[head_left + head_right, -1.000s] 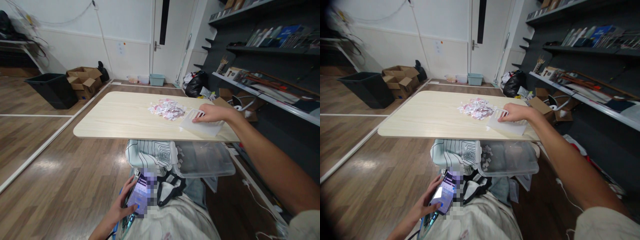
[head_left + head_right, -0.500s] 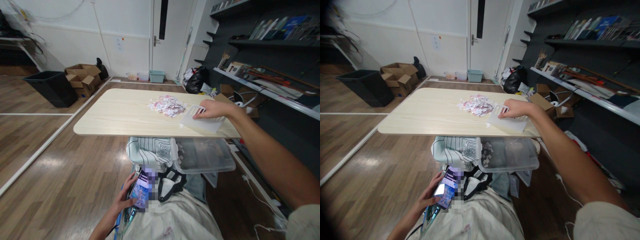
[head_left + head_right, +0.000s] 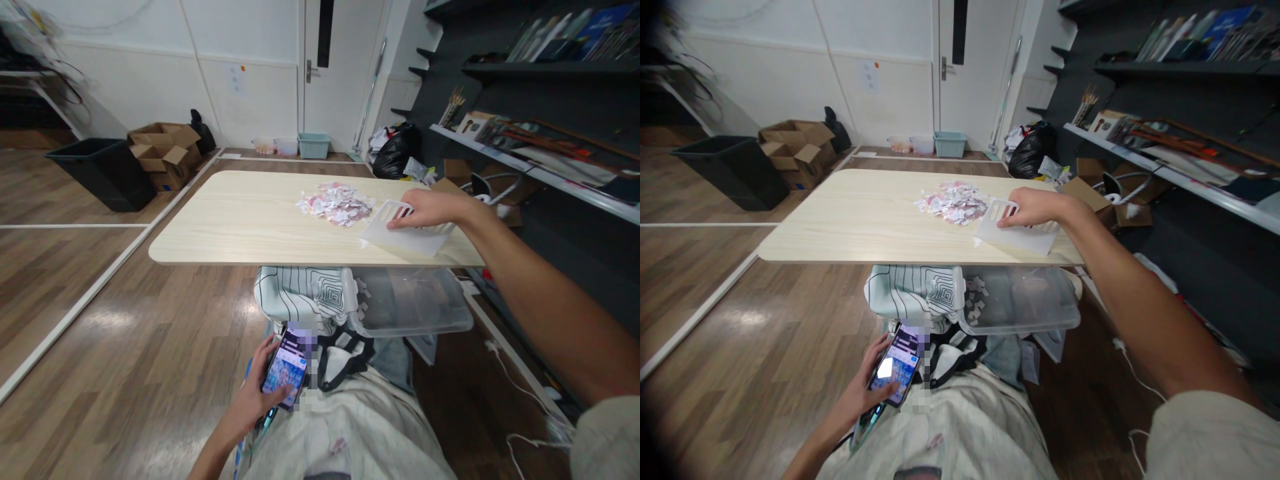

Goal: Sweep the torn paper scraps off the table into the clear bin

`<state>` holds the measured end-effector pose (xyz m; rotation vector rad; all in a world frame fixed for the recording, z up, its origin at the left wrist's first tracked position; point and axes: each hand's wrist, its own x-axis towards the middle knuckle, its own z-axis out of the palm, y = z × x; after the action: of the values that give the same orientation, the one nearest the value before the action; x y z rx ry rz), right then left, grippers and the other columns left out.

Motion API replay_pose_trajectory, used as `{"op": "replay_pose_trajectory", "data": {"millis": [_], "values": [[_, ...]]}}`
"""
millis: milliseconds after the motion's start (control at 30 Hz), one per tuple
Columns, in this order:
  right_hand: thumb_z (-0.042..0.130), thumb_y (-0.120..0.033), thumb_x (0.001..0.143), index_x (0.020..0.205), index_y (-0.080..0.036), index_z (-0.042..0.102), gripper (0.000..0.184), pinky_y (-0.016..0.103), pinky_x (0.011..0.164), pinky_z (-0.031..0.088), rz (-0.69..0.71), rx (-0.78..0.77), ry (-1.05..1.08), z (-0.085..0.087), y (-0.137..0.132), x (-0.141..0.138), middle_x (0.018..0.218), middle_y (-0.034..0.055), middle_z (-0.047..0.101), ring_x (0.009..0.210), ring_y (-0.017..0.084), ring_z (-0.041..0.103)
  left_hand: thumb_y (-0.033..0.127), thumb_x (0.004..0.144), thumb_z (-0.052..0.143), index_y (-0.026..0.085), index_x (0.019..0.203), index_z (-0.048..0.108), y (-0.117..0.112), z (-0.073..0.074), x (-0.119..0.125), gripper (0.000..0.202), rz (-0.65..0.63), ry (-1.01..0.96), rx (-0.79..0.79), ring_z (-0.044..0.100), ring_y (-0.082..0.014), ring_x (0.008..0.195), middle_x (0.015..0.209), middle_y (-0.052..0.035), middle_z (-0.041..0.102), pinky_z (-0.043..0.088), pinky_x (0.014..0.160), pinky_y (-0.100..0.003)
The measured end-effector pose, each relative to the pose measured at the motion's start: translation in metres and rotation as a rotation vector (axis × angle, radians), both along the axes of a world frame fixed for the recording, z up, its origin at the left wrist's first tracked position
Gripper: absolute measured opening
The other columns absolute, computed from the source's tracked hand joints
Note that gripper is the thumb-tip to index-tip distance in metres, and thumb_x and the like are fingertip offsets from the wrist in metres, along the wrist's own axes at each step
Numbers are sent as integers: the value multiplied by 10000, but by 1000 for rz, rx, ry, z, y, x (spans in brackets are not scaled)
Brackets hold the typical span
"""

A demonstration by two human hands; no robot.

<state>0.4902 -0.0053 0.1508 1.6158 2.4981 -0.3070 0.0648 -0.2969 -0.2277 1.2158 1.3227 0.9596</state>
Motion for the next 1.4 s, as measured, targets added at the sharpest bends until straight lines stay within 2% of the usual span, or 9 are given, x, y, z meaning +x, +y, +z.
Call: {"op": "replay_pose_trajectory", "data": {"millis": [167,300,433,567,767,1200,1400], "values": [[775,-939,890,948,-208,895,742,385,704,485,-10,-7,-4,0,-1,-1,720,99,769,743,303,730,703,839,1015,246,1614,693,-1,2,14,955,34,47,35,375,-534,1869,1945,-247,428,345,1514,-719],[767,-949,892,916,-206,879,752,391,703,479,6,6,-4,1,-1,-2,708,113,764,752,312,722,690,852,1004,246,1578,702,2,5,16,903,55,56,20,398,-529,1856,1927,-242,439,345,1515,-712],[777,-962,884,891,-210,867,758,380,705,480,7,37,-22,0,-1,-2,707,101,754,760,299,723,745,884,974,252,1553,725,3,7,13,867,58,55,13,416,-527,1849,1920,-232,453,388,1500,-688],[796,-959,873,882,-220,860,742,383,694,478,-2,16,-14,0,-1,-2,702,94,749,745,298,715,787,884,974,259,1585,707,0,6,8,917,15,63,21,389,-527,1867,1943,-243,429,389,1502,-685],[768,-968,859,847,-236,831,735,387,696,475,1,-3,21,0,-1,-2,673,77,716,726,290,691,758,812,1039,248,1636,664,-1,5,11,1040,16,67,49,352,-552,1877,1945,-265,413,308,1526,-735],[767,-973,868,838,-234,826,742,395,704,474,9,25,-5,1,-2,-3,694,101,735,749,310,705,702,866,1016,241,1656,637,0,0,10,990,-11,55,60,303,-545,1897,1972,-278,359,282,1527,-753],[797,-935,872,869,-232,836,704,397,723,489,-5,22,-19,0,-2,-3,734,107,761,803,325,734,728,853,1030,262,1688,654,-2,-2,7,1027,-16,67,43,319,-520,1902,1985,-250,377,299,1535,-718]]}}
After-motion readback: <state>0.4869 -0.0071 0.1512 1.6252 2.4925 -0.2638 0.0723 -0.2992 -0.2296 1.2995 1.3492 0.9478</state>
